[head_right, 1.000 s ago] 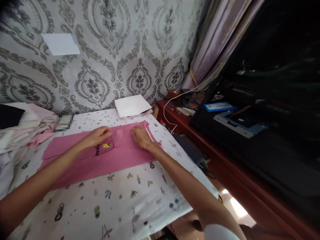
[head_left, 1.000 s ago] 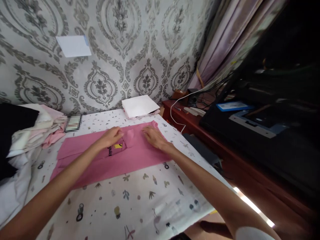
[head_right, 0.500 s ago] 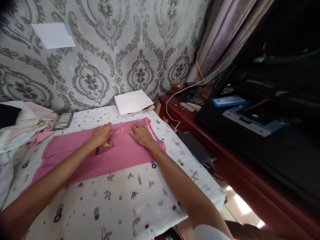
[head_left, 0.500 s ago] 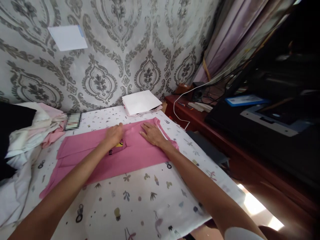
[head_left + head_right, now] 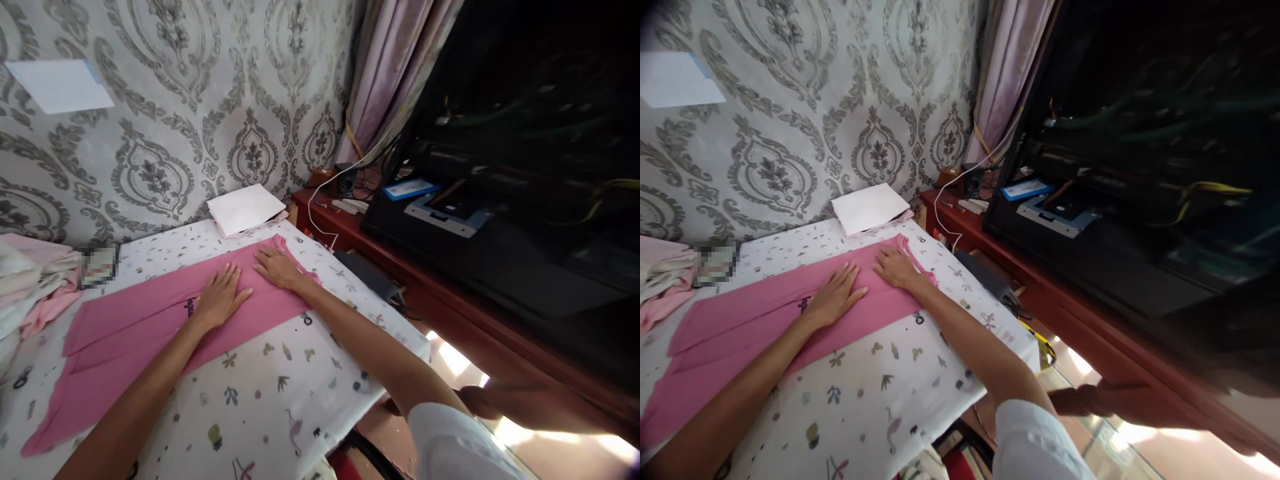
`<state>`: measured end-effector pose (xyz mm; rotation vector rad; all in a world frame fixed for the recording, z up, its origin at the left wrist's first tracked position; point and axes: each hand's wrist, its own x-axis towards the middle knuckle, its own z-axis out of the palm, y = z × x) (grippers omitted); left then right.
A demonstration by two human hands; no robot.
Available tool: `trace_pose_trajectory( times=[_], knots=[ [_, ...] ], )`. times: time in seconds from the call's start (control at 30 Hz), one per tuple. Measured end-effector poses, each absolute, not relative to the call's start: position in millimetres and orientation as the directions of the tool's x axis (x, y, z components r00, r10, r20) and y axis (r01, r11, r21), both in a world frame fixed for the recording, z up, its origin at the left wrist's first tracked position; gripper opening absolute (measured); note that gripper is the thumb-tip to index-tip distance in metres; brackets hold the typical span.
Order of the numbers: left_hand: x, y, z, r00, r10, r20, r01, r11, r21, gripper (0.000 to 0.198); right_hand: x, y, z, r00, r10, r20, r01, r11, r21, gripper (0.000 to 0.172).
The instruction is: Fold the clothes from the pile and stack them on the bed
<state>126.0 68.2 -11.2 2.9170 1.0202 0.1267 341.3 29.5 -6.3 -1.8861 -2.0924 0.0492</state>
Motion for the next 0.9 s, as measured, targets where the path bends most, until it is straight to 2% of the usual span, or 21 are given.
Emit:
trace_pose_trajectory(
  times=[0.3, 0.43, 0.53, 0.67, 0.77, 0.9],
  knots=[
    [125, 66, -4, 0.774, 0.632, 0.042, 0.626, -0.773, 0.102, 0.078, 409, -34, -6, 0.12, 0.971, 0.208, 0.954, -0.054, -0.294, 0.045],
    [125, 66, -5, 0.769, 0.639, 0.019, 0.635, -0.767, 0.09, 0.08, 406, -50, 4, 0.231, 0.928, 0.292, 0.929, -0.121, -0.35, 0.049],
    [125, 66, -4, 0.768, 0.641, 0.013, 0.638, -0.766, 0.074, 0.079, 379, -61, 6, 0.11, 0.933, 0.342, 0.945, 0.009, -0.328, 0.058],
    [128, 65, 0, 0.757, 0.653, 0.0, 0.65, -0.754, 0.098, 0.077, 351, -83, -3, -0.135, 0.975, 0.175, 0.954, 0.176, -0.244, 0.068],
    [131, 60, 5, 0.742, 0.669, -0.04, 0.668, -0.732, 0.131, 0.075, 355, -99, -12, -0.146, 0.982, 0.116, 0.971, 0.165, -0.174, 0.066],
    [115, 52, 7, 0.732, 0.68, -0.035, 0.673, -0.716, 0.185, 0.072, 372, -105, -24, -0.171, 0.967, 0.187, 0.975, 0.193, -0.107, 0.064]
  ],
)
